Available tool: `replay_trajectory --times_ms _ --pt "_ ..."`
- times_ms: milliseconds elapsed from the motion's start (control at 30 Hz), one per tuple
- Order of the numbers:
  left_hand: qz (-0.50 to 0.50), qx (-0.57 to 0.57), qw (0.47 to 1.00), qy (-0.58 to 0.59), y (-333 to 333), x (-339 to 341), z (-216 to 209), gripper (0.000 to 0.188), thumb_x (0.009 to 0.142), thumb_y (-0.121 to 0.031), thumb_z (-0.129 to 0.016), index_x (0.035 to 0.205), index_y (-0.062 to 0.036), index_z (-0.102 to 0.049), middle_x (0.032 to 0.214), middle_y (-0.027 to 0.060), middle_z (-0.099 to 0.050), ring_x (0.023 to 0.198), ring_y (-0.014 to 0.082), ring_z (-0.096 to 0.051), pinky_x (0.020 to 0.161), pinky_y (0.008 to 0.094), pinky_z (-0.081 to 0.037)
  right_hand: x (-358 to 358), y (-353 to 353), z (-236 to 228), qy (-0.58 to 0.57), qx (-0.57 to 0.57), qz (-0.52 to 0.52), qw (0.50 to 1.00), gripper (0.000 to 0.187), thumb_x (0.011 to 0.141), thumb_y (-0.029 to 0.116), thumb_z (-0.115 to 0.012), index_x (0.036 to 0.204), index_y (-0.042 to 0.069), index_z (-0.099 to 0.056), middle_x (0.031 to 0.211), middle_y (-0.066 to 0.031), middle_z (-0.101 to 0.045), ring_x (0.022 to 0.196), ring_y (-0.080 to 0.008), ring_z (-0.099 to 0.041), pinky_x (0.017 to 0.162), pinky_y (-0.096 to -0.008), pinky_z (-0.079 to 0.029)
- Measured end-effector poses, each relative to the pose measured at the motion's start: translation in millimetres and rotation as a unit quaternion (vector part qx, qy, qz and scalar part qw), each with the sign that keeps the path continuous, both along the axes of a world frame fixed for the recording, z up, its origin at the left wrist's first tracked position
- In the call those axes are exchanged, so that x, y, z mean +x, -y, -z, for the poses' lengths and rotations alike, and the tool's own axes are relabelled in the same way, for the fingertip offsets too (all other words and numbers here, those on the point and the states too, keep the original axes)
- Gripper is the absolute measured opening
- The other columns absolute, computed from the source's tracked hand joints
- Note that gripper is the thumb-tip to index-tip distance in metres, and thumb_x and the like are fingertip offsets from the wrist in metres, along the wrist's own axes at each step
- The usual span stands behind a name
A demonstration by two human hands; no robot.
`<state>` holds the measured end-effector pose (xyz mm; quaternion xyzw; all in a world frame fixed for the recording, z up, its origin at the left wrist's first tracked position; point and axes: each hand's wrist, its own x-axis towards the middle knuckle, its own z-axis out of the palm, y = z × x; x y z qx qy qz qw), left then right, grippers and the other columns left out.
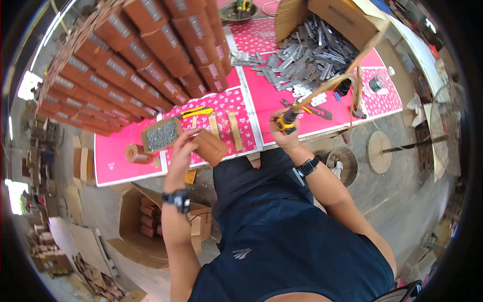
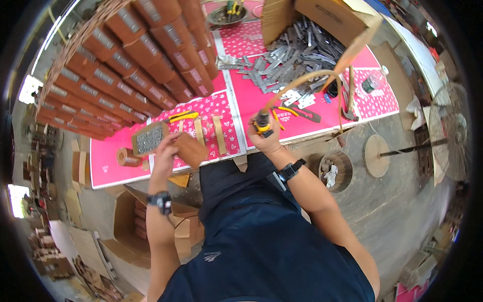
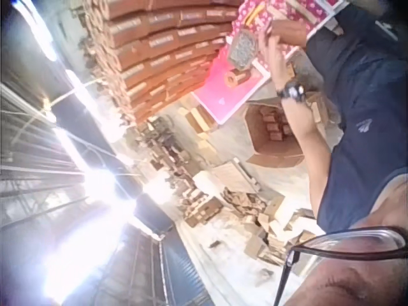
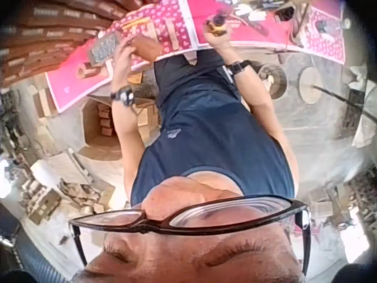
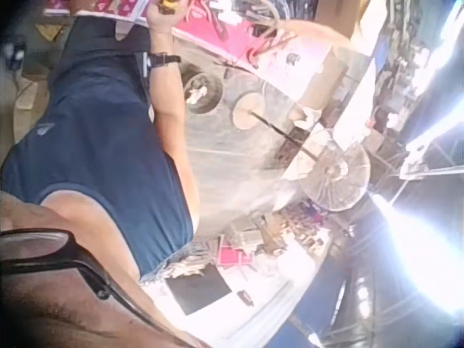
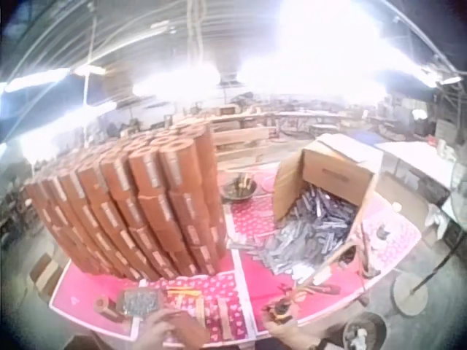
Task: The person secures metal brackets to wooden blocks using a power screwdriver, handling the screws from a small container and placing finished blocks onto a stack. The person later picks up a round wooden component and applies pressure to the top with a tool.
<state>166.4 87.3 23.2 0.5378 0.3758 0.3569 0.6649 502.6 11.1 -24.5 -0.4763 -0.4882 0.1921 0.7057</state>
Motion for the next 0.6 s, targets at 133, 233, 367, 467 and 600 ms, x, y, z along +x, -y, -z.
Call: replay_trajectory --times_ms 133,233,367,467,600 --pt "0.103 0.020 0.993 -0.057 -46.1 45.0 37.3 0.042 0.088 -0.004 -0.049 0.127 -0.0023 -0.065 0.126 0.0045 -0.063 0.118 0.0155 -0.057 0.106 0.0314 -0.041 -3.8 10.2 -17.4 0.031 -0.041 -0.017 0.999 0.024 0.073 0.003 -0.071 0.094 0.004 -0.061 0.078 -0.0066 -0.064 0.068 -0.0167 -0.064 0.066 -0.0298 -0.052" --pt "0.086 0.004 0.991 -0.101 -59.9 48.4 53.7 0.040 0.090 -0.004 -0.049 0.126 -0.0030 -0.066 0.122 0.0034 -0.064 0.117 0.0149 -0.057 0.105 0.0315 -0.041 -6.6 10.9 -15.2 0.052 -0.032 -0.010 0.998 0.025 0.071 0.004 -0.072 0.094 0.006 -0.061 0.076 -0.0072 -0.061 0.066 -0.0213 -0.063 0.064 -0.0312 -0.050" --pt "0.077 -0.002 0.991 -0.112 -52.7 71.3 49.2 0.033 0.093 -0.008 -0.056 0.124 -0.0022 -0.065 0.122 0.0041 -0.061 0.114 0.0162 -0.057 0.103 0.0326 -0.043 -3.1 11.0 -14.9 0.068 -0.040 0.009 0.997 0.026 0.070 0.004 -0.073 0.093 0.006 -0.061 0.076 -0.0075 -0.060 0.066 -0.0233 -0.063 0.064 -0.0320 -0.050" --pt "0.061 0.035 0.992 -0.108 -37.7 80.2 47.3 0.035 0.091 -0.008 -0.064 0.125 -0.0022 -0.059 0.119 0.0057 -0.059 0.111 0.0174 -0.057 0.098 0.0320 -0.046 -6.9 8.8 -14.8 0.104 -0.061 0.023 0.992 0.026 0.069 0.004 -0.074 0.092 0.006 -0.062 0.081 -0.0095 -0.062 0.069 -0.0245 -0.064 0.065 -0.0318 -0.050" --pt "0.038 0.034 0.998 -0.029 -37.1 80.0 67.2 0.035 0.091 -0.008 -0.059 0.125 -0.0021 -0.056 0.118 0.0077 -0.057 0.110 0.0174 -0.055 0.100 0.0323 -0.045 -8.9 8.9 -17.8 0.114 -0.048 -0.015 0.992 0.027 0.068 0.002 -0.074 0.092 0.006 -0.062 0.082 -0.0085 -0.063 0.071 -0.0220 -0.064 0.066 -0.0307 -0.050"
